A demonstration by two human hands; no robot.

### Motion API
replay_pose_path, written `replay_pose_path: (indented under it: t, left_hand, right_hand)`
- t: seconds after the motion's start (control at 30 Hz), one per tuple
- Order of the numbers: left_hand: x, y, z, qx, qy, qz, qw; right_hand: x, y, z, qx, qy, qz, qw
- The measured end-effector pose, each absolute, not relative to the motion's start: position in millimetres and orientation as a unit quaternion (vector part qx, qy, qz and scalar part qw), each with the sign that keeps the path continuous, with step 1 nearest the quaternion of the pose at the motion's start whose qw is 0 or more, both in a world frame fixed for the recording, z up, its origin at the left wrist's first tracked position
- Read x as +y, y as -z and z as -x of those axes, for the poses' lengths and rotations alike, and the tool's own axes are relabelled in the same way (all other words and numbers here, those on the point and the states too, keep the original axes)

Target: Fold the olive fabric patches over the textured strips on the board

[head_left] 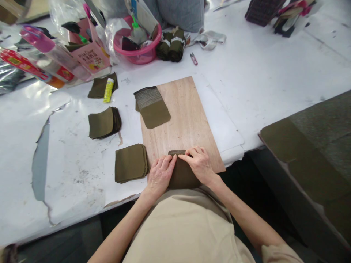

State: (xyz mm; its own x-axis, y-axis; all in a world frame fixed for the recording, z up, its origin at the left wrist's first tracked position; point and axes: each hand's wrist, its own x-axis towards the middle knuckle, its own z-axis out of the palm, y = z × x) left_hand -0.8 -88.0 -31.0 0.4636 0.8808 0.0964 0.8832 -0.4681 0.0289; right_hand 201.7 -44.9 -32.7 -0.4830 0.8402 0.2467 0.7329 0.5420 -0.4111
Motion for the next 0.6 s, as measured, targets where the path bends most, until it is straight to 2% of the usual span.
replay_pose_path:
  t: [0.6]
  left_hand:
    - [-87,25,0,-0.508,0.032,0.860,0.019]
  right_hand:
    - [-33,29,-227,-0.879,-0.138,0.411,0.200]
